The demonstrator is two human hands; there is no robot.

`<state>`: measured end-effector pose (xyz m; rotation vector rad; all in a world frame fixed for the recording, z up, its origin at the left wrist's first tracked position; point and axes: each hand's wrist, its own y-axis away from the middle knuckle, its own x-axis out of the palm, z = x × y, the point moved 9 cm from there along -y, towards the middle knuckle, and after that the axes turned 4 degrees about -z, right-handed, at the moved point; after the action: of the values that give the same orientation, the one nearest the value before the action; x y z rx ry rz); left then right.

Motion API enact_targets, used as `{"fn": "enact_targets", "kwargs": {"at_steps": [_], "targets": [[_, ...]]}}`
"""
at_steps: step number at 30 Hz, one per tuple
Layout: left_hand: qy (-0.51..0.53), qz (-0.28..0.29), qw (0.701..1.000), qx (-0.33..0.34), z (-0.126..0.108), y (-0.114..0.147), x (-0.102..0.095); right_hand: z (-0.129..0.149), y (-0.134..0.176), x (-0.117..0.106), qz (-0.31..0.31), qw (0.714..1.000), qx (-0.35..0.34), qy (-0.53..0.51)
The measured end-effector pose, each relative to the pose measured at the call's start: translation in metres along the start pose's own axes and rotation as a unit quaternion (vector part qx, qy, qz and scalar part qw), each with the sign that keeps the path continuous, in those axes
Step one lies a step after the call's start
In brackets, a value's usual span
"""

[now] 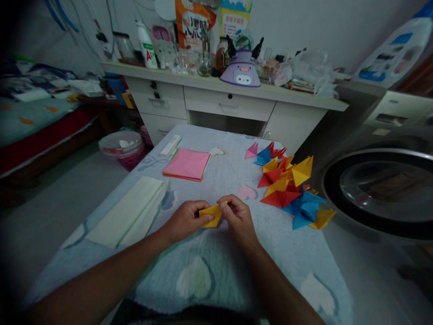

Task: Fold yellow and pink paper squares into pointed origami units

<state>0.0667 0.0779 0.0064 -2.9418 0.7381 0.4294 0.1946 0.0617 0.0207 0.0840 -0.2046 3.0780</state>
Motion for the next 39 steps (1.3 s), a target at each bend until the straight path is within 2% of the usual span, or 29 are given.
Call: {"fn": "enact_targets", "kwargs": {"at_steps": [3, 7, 13, 16, 19, 24, 26, 33, 39], "targets": [[-0.003, -0.005, 1.0, -0.005, 0.0, 0.0, 0.0, -0.003, -0.001, -0.004, -0.017, 1.0, 0.003, -0.015], [0.047, -0.016, 0.999, -0.017, 0.001, -0.001, -0.001, -0.003, -0.003, -0.014, -0.048, 0.999, -0.004, -0.014], [0.175, -0.084, 0.981, -0.03, 0.006, -0.004, -0.014, -0.007, -0.007, -0.021, -0.081, 0.997, 0.005, -0.021], [0.195, -0.134, 0.971, -0.033, 0.009, -0.004, -0.024, -0.01, -0.008, -0.016, -0.061, 0.998, 0.017, -0.029], [0.207, -0.182, 0.961, -0.035, 0.012, -0.003, -0.033, -0.012, -0.005, -0.003, -0.006, 0.999, 0.036, -0.033], [0.245, -0.19, 0.95, -0.02, 0.011, -0.004, -0.035, -0.01, 0.004, 0.017, 0.09, 0.994, 0.059, -0.02], [0.246, -0.186, 0.951, -0.018, 0.01, -0.004, -0.034, -0.008, 0.005, 0.017, 0.098, 0.994, 0.054, -0.021], [0.27, -0.168, 0.948, 0.008, 0.003, -0.005, -0.035, -0.006, -0.002, 0.004, 0.049, 0.998, 0.017, -0.029], [0.258, -0.214, 0.942, 0.0, 0.009, -0.005, -0.045, -0.007, 0.004, 0.015, 0.102, 0.991, 0.068, -0.054]]}}
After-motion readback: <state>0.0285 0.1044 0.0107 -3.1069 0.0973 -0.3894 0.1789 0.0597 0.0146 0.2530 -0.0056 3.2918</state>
